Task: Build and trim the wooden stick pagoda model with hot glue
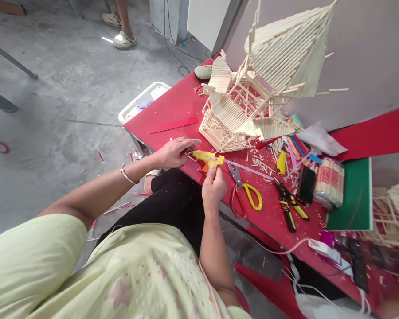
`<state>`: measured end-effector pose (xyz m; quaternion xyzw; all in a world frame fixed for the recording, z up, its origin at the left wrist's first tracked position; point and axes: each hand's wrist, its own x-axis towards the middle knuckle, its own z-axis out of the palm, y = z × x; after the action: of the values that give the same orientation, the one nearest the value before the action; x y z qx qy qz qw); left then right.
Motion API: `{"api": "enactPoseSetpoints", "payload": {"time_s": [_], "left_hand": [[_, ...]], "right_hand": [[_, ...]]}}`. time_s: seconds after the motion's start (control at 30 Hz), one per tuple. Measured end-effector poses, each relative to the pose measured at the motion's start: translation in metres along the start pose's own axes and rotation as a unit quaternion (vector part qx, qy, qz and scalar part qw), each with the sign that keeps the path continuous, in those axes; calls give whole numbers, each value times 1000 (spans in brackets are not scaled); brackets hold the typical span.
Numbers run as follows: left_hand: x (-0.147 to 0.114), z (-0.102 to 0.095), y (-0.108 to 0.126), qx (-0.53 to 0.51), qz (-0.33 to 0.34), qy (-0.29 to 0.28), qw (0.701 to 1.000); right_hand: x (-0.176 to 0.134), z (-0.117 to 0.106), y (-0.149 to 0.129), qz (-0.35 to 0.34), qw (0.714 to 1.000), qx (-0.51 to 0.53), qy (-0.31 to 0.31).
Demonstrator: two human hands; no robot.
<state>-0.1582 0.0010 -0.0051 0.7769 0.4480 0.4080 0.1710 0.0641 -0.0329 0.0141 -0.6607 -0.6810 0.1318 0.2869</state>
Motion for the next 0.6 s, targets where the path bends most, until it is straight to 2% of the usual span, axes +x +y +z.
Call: {"api": "enactPoseSetpoints", "payload": {"time_s": [0.6], "left_hand": [[0, 1, -2, 3, 10, 4, 1000]], "right_hand": [[0, 1, 1, -3, 1000, 2, 2]]}}
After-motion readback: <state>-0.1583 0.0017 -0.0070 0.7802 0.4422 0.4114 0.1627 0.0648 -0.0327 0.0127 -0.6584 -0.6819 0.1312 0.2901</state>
